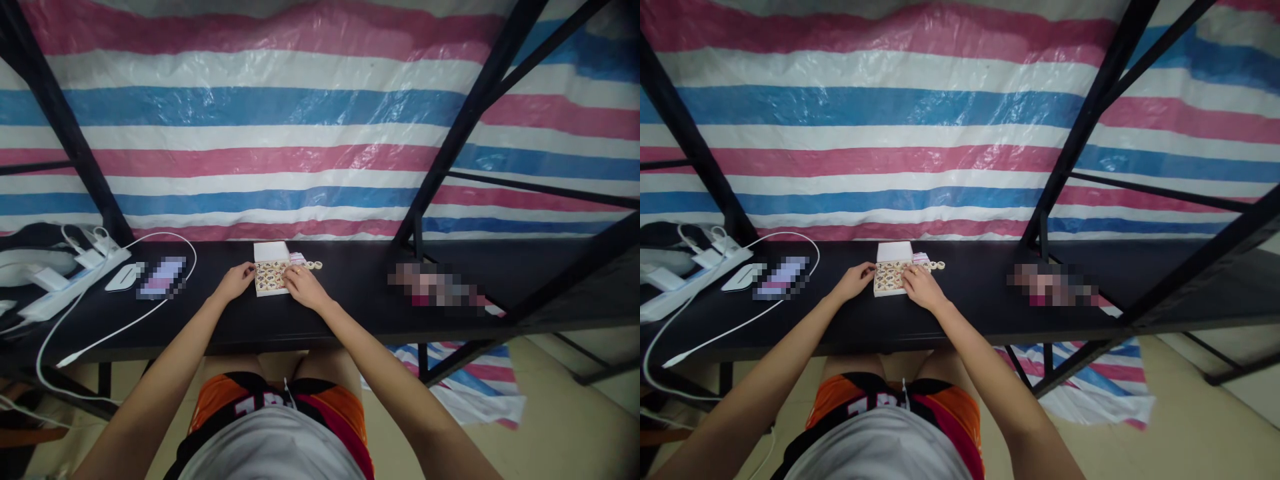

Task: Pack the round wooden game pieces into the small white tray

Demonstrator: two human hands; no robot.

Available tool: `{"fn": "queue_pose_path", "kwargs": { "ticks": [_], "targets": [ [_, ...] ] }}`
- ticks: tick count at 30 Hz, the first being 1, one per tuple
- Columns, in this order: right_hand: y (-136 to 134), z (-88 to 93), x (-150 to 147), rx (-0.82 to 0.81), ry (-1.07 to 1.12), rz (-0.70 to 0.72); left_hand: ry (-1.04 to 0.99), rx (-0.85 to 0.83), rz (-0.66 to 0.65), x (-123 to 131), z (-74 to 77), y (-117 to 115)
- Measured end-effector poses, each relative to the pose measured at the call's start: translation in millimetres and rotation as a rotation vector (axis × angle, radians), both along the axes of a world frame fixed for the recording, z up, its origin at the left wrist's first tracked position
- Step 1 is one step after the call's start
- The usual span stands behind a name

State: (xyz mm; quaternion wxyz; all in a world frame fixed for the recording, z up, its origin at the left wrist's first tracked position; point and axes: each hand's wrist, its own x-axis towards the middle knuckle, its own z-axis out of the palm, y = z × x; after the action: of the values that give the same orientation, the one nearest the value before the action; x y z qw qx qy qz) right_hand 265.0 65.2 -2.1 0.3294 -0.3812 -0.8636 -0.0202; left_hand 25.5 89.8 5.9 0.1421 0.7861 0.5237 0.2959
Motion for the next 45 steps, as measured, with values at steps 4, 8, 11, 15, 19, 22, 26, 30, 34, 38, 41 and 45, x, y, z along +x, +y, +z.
{"fn": "queue_pose_path", "kwargs": {
  "ticks": [4,8,11,15,19,22,26,30,34,38,41,45],
  "targets": [
    [4,-2.7,2,-0.091,0.084,-0.042,0.005,0.003,-0.003,-1,-1.6,1],
    [7,-4.8,3,-0.125,0.134,-0.052,0.013,-0.004,0.008,-1,-1.8,1],
    [6,-2.0,4,-0.075,0.137,-0.039,0.001,-0.009,0.008,-1,-1.0,1],
    [10,3.3,20,-0.035,0.23,-0.181,-0.017,-0.003,-0.001,-1,-1.3,1],
    [21,-1.1,57,-0.088,0.447,-0.506,-0.02,0.004,0.001,-2,-1.5,1],
    [29,-10.9,79,-0.224,0.515,-0.666,-0.014,-0.014,0.003,-1,-0.6,1],
    [33,-21.4,81,-0.289,0.399,-0.642,-0.014,-0.01,0.011,-1,-0.1,0],
    [35,-24.0,72,-0.305,0.339,-0.548,-0.014,0.002,0.001,-1,-0.2,0],
    [36,-23.8,69,-0.318,0.358,-0.487,-0.014,0.002,0.006,-1,-0.6,0],
    [36,-23.2,68,-0.301,0.37,-0.468,-0.02,0.005,-0.004,-2,-1.1,1],
    [35,-21.8,67,-0.307,0.364,-0.456,-0.032,0.007,-0.004,-2,-1.0,1],
    [33,-19.2,66,-0.293,0.337,-0.463,-0.025,-0.001,-0.001,-1,-0.3,0]
  ]
}}
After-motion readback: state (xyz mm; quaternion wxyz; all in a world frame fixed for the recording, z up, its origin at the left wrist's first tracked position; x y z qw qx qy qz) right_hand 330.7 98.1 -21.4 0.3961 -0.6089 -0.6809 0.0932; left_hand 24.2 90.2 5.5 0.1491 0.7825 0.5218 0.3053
